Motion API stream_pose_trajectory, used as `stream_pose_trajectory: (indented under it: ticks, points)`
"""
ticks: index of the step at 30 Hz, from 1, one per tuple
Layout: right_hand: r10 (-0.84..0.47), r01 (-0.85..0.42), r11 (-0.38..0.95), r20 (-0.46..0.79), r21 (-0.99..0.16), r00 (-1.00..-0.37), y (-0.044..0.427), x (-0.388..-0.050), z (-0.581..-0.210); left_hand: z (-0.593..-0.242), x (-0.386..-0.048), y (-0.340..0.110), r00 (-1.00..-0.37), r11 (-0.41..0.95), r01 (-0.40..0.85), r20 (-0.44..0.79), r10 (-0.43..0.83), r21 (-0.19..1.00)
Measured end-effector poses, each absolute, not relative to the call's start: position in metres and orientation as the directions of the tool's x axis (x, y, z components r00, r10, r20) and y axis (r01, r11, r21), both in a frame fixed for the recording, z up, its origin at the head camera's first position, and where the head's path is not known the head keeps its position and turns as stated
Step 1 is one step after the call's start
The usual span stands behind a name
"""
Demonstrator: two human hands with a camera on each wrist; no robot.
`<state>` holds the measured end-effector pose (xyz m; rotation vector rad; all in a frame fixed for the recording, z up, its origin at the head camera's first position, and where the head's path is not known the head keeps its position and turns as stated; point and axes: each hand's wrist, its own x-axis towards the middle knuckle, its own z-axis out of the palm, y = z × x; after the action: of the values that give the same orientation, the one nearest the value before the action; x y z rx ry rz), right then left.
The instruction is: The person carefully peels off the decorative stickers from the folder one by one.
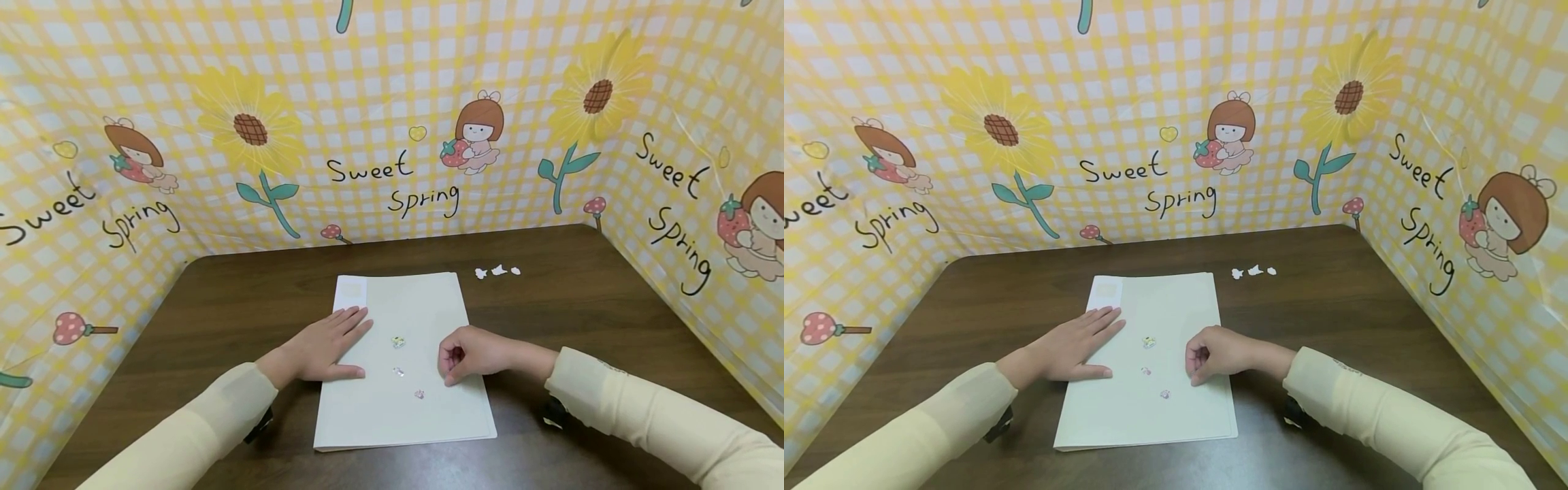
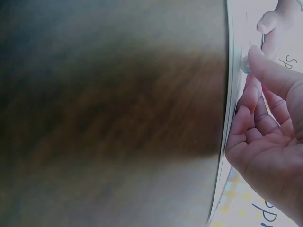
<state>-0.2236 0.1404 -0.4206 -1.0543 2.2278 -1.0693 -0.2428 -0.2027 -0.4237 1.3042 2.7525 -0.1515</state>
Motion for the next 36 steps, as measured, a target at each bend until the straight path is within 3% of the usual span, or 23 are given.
stream_pose_trajectory:
  ticks: [7,19,36]
  points:
    - [-0.787,-0.432,0.388,-0.048,-0.814,-0.615,0.143,-0.224,-0.416,-0.423,-0.243,-0.202,-0.633,0.633,0.773,-0.129,0.763,-0.052]
    - [-0.689,-0.391,0.415,-0.003,-0.822,-0.725,0.150,-0.234,-0.411,-0.423,-0.243,-0.202,-0.625,0.623,0.780,-0.100,0.774,-0.052]
    - [-0.560,-0.294,0.419,0.010,-0.859,-0.829,0.173,-0.254,-0.402,-0.423,-0.242,-0.203,-0.615,0.613,0.789,-0.083,0.784,-0.054]
